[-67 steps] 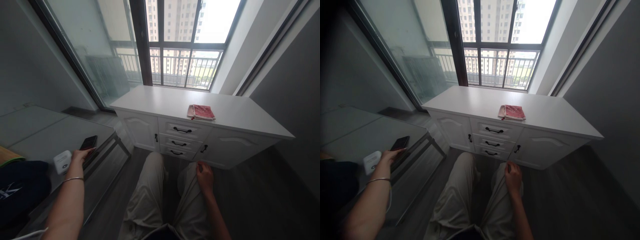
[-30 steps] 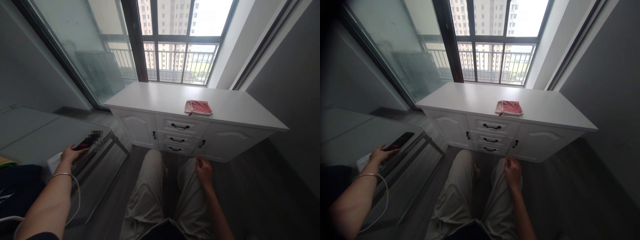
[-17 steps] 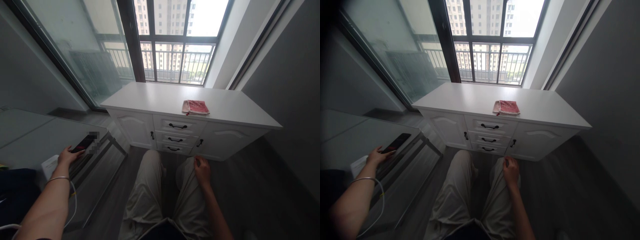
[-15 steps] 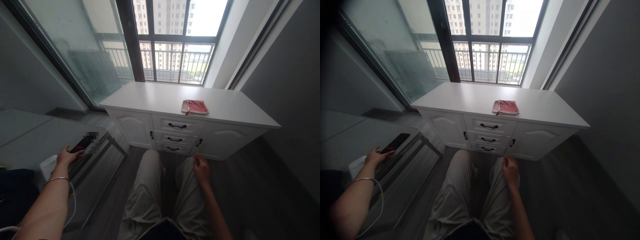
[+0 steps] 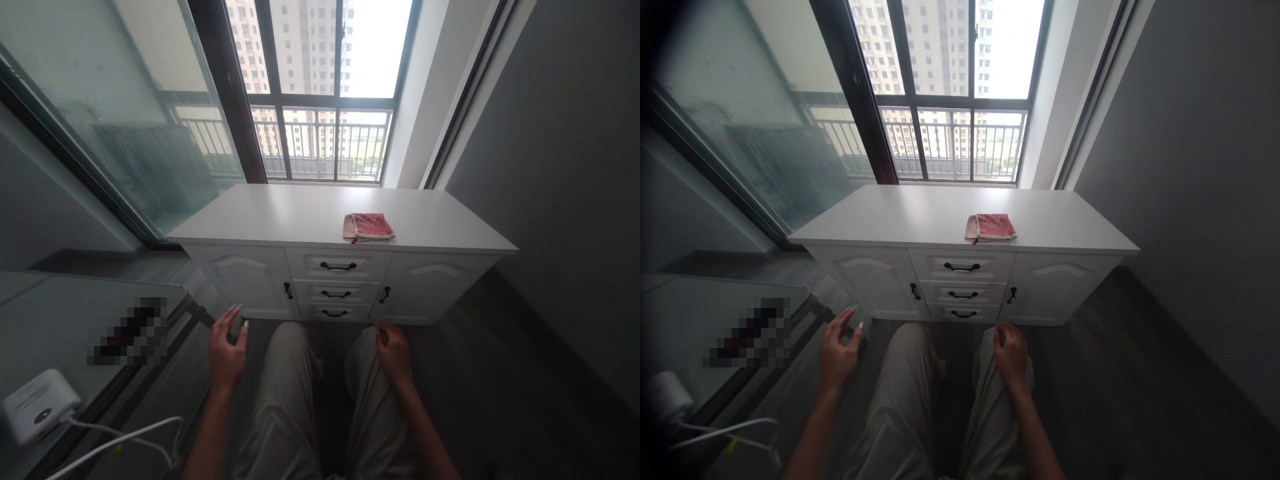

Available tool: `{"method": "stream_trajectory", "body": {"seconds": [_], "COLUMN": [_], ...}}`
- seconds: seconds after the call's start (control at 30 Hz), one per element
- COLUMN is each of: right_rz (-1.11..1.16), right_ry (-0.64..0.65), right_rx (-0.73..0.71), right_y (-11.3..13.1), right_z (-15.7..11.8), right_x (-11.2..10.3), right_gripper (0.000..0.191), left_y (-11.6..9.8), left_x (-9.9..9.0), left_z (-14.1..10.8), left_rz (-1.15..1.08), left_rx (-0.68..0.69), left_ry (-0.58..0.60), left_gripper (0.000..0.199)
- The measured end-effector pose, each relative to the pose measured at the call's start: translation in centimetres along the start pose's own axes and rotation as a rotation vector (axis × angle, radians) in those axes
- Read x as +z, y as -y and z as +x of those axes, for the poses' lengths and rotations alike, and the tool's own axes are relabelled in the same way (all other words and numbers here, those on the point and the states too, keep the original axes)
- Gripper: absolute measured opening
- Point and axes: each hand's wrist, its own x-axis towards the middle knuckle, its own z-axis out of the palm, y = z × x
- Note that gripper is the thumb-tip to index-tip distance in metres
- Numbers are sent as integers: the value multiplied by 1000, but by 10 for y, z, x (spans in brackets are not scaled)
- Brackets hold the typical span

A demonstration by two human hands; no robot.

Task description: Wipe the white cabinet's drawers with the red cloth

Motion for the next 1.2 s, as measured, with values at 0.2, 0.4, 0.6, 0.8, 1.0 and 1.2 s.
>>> {"method": "stream_trajectory", "body": {"seconds": [0.2, 0.4, 0.6, 0.8, 1.0, 1.2], "right_rz": [-24, -186, -262, -266, -262, -317], "right_ry": [-39, -73, -67, -37, -23, 68], "right_rx": [-8, -3, -22, -15, -5, 58], "right_y": [-5, -9, -16, -22, -17, -6], "right_z": [-2, -4, -4, -3, -2, -1], "right_x": [2, 9, 10, 8, 4, -4], "right_gripper": [40, 45, 46, 53, 55, 63], "left_y": [-30, -35, -45, -78, -162, -193], "left_x": [67, 95, 91, 121, 176, 232], "left_z": [-55, -72, -60, -6, 59, 73], "left_rz": [93, 455, 450, 374, 234, 303], "left_rx": [108, 191, 175, 219, 479, 529], "left_ry": [325, 484, 521, 460, 379, 517], "left_gripper": [49, 37, 31, 42, 46, 39]}}
